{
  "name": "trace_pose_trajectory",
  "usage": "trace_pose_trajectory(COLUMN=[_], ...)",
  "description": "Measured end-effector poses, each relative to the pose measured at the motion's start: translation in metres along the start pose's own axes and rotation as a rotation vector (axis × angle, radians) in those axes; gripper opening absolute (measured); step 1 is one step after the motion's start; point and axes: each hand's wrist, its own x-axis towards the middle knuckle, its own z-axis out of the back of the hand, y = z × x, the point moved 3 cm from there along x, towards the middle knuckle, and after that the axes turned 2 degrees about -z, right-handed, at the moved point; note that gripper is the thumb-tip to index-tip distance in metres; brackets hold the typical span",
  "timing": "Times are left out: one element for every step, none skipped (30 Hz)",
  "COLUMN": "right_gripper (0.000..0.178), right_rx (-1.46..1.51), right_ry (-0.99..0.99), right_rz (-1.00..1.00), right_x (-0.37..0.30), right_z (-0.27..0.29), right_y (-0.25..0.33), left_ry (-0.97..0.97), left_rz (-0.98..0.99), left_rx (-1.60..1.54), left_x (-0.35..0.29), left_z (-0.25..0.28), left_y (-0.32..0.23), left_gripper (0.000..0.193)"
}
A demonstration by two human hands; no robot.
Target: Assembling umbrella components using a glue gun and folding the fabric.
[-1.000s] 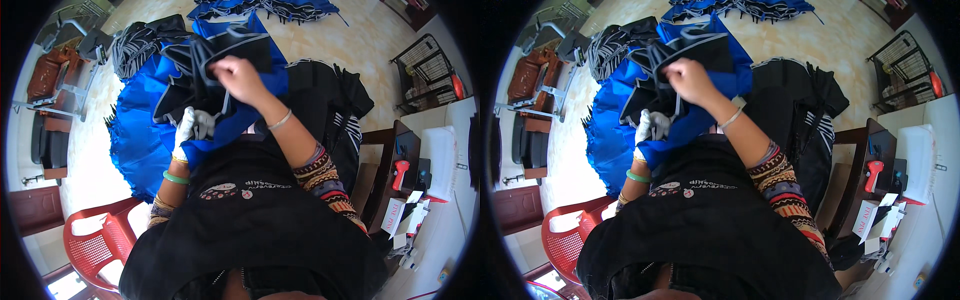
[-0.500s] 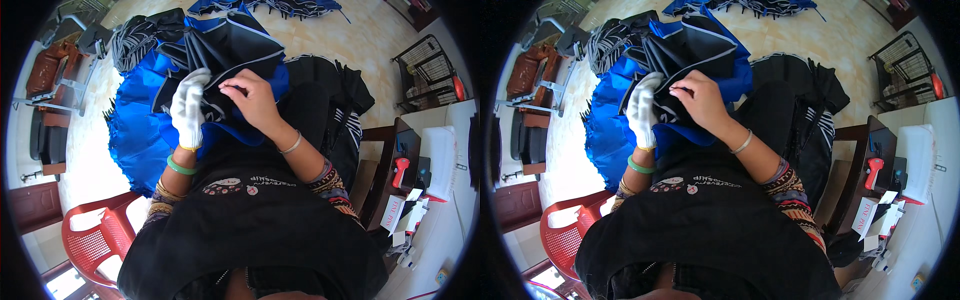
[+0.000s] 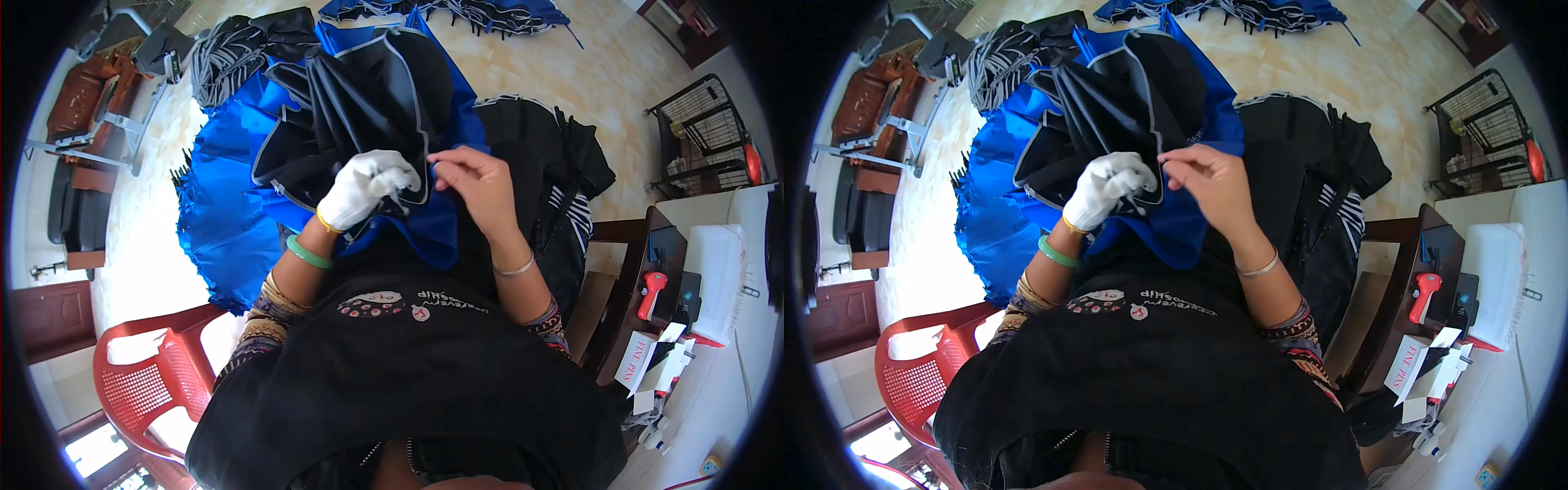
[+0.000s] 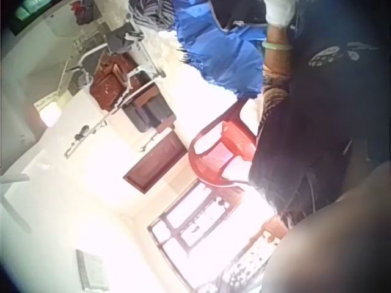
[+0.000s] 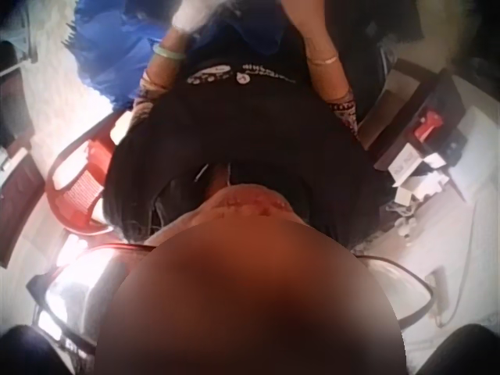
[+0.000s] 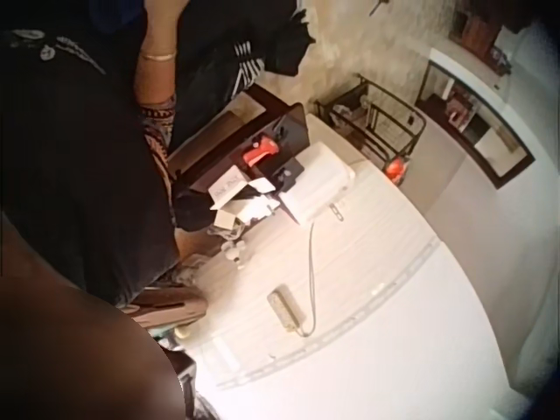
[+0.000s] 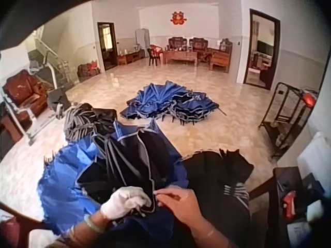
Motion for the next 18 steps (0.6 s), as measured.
trace_pose_trajectory(right_gripper=[0.016,0.016,0.015,0.015,0.016,0.016,0.016,0.016,0.015,0.014,0.013,0.013,0.012,0.010,0.009,0.009,0.008,0.007], right_rx=[-0.253,-0.504,-0.756,-0.753,-0.775,-0.799,-0.823,-0.821,-0.807,-0.793,-0.781,-0.781,-0.915,-1.050,-1.184,-1.184,-1.316,-1.447], right_ry=[-0.005,-0.010,-0.019,-0.020,-0.051,-0.084,-0.117,-0.122,-0.110,-0.099,-0.087,-0.091,-0.058,-0.022,0.015,0.013,0.082,0.153], right_rz=[0.173,0.346,0.519,0.518,0.543,0.568,0.593,0.592,0.590,0.588,0.586,0.584,0.653,0.721,0.787,0.784,0.796,0.805], right_x=[-0.005,-0.012,-0.018,-0.021,-0.024,-0.026,-0.028,-0.029,-0.028,-0.027,-0.027,-0.027,-0.029,-0.031,-0.033,-0.035,-0.039,-0.043], right_z=[-0.007,-0.016,-0.024,-0.026,-0.027,-0.028,-0.028,-0.027,-0.027,-0.026,-0.025,-0.023,-0.024,-0.025,-0.027,-0.029,-0.036,-0.043], right_y=[0.010,0.019,0.026,0.026,0.027,0.029,0.030,0.030,0.030,0.030,0.031,0.032,0.033,0.033,0.034,0.036,0.037,0.038], left_ry=[-0.002,-0.030,-0.055,-0.079,-0.077,-0.073,-0.069,-0.064,-0.059,-0.052,-0.045,-0.038,-0.034,0.005,0.044,0.083,0.085,0.089], left_rz=[0.003,0.010,0.017,0.025,0.028,0.026,0.025,0.024,0.026,-0.003,-0.034,-0.064,-0.063,-0.088,-0.112,-0.137,-0.135,-0.163], left_rx=[0.001,0.034,0.066,0.099,0.101,0.111,0.120,0.130,0.131,0.167,0.201,0.236,0.235,0.290,0.345,0.399,0.398,0.418], left_x=[0.001,0.001,0.000,0.000,-0.001,0.000,0.000,0.001,0.001,0.001,0.002,0.003,0.003,0.003,0.003,0.003,0.003,0.004], left_z=[-0.004,-0.007,-0.009,-0.011,-0.012,-0.013,-0.014,-0.014,-0.014,-0.013,-0.012,-0.011,-0.010,-0.011,-0.011,-0.012,-0.011,-0.010], left_y=[0.001,0.003,0.005,0.006,0.007,0.007,0.007,0.007,0.007,0.007,0.007,0.007,0.006,0.004,0.002,0.001,0.003,0.005], left_gripper=[0.026,0.026,0.026,0.026,0.026,0.025,0.025,0.024,0.024,0.022,0.019,0.017,0.017,0.017,0.016,0.016,0.016,0.018])
